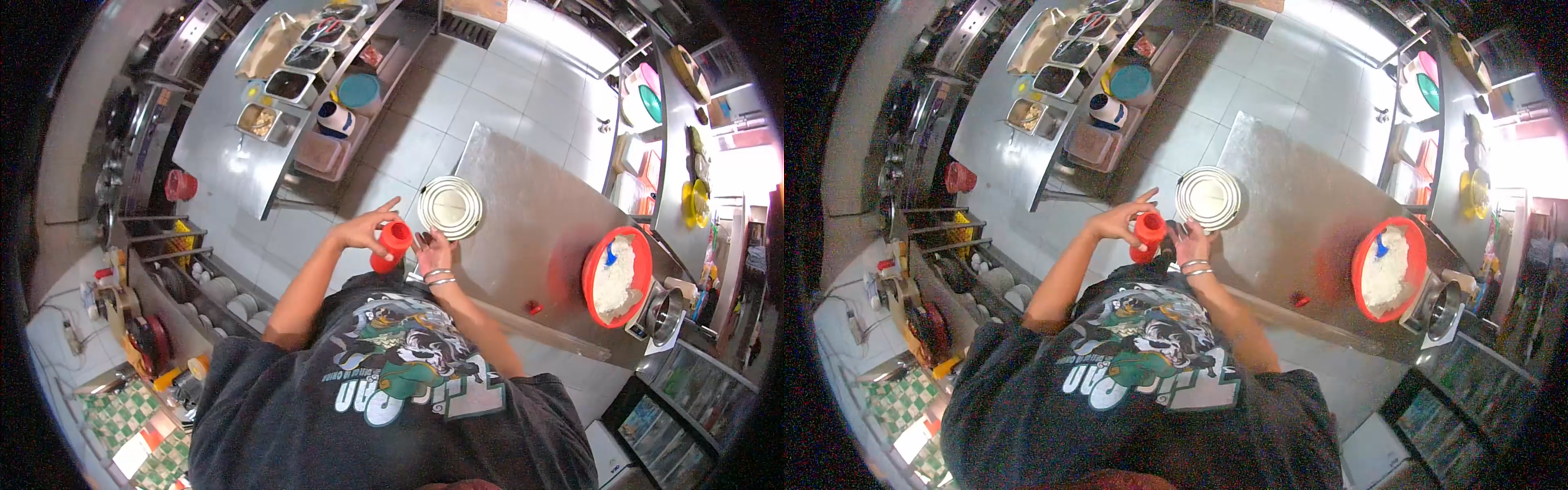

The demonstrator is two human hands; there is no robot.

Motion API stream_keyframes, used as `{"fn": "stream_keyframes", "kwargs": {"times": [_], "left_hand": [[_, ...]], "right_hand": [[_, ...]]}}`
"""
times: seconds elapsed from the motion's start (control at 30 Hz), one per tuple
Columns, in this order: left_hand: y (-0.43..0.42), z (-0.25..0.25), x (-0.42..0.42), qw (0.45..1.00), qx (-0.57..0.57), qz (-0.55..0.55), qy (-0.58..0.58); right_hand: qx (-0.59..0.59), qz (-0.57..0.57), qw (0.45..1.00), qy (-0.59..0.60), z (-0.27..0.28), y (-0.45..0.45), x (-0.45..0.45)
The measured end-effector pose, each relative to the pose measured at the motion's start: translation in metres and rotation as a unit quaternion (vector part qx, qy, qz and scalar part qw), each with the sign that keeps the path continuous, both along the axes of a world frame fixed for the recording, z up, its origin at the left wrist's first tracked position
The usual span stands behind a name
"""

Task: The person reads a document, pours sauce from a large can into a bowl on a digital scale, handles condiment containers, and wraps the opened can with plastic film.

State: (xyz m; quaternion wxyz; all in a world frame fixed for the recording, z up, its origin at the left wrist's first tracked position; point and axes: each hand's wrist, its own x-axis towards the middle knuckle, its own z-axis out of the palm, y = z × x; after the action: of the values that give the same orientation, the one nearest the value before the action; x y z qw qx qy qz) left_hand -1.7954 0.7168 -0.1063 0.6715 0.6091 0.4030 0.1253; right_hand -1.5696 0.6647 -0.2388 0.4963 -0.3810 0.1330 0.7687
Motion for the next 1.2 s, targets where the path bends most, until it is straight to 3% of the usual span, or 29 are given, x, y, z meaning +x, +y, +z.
{"fn": "stream_keyframes", "kwargs": {"times": [0.2, 0.27, 0.4, 0.6, 0.67, 0.8, 0.83, 0.87, 0.93, 1.0, 1.07, 1.13, 1.2], "left_hand": [[-0.019, 0.018, -0.040, 0.999, 0.008, 0.049, 0.018], [-0.023, 0.023, -0.046, 0.998, 0.025, 0.053, 0.032], [-0.027, 0.029, -0.048, 0.990, 0.081, 0.091, 0.069], [-0.025, 0.005, -0.020, 0.959, 0.212, 0.162, 0.096], [-0.024, 0.003, 0.004, 0.944, 0.248, 0.206, 0.071], [-0.020, -0.011, 0.060, 0.945, 0.251, 0.208, -0.004], [-0.020, -0.012, 0.077, 0.944, 0.260, 0.205, -0.002], [-0.019, -0.016, 0.094, 0.943, 0.257, 0.210, -0.016], [-0.015, -0.025, 0.125, 0.954, 0.218, 0.192, -0.072], [-0.014, -0.034, 0.153, 0.949, 0.235, 0.194, -0.084], [-0.014, -0.041, 0.176, 0.951, 0.227, 0.194, -0.076], [-0.010, -0.047, 0.191, 0.946, 0.259, 0.188, -0.049], [-0.010, -0.052, 0.198, 0.954, 0.235, 0.179, -0.039]], "right_hand": [[0.025, -0.133, 0.990, -0.034, -0.032, 0.003, -0.030], [-0.021, -0.166, 0.986, -0.009, -0.014, 0.004, -0.028], [-0.019, -0.154, 0.988, -0.005, 0.028, 0.008, -0.014], [0.049, -0.102, 0.993, 0.018, 0.036, 0.012, 0.041], [0.123, -0.104, 0.984, -0.079, 0.047, 0.009, 0.058], [0.142, -0.103, 0.963, -0.203, 0.088, -0.009, 0.103], [0.127, -0.118, 0.967, -0.185, 0.074, -0.015, 0.125], [0.129, -0.114, 0.965, -0.199, 0.097, -0.019, 0.133], [0.121, -0.093, 0.931, -0.332, 0.156, -0.024, 0.144], [0.110, -0.088, 0.915, -0.379, 0.195, -0.031, 0.147], [0.200, -0.083, 0.852, -0.477, 0.209, -0.035, 0.157], [0.215, -0.081, 0.827, -0.513, 0.208, -0.035, 0.167], [0.239, -0.081, 0.734, -0.630, 0.204, -0.036, 0.170]]}}
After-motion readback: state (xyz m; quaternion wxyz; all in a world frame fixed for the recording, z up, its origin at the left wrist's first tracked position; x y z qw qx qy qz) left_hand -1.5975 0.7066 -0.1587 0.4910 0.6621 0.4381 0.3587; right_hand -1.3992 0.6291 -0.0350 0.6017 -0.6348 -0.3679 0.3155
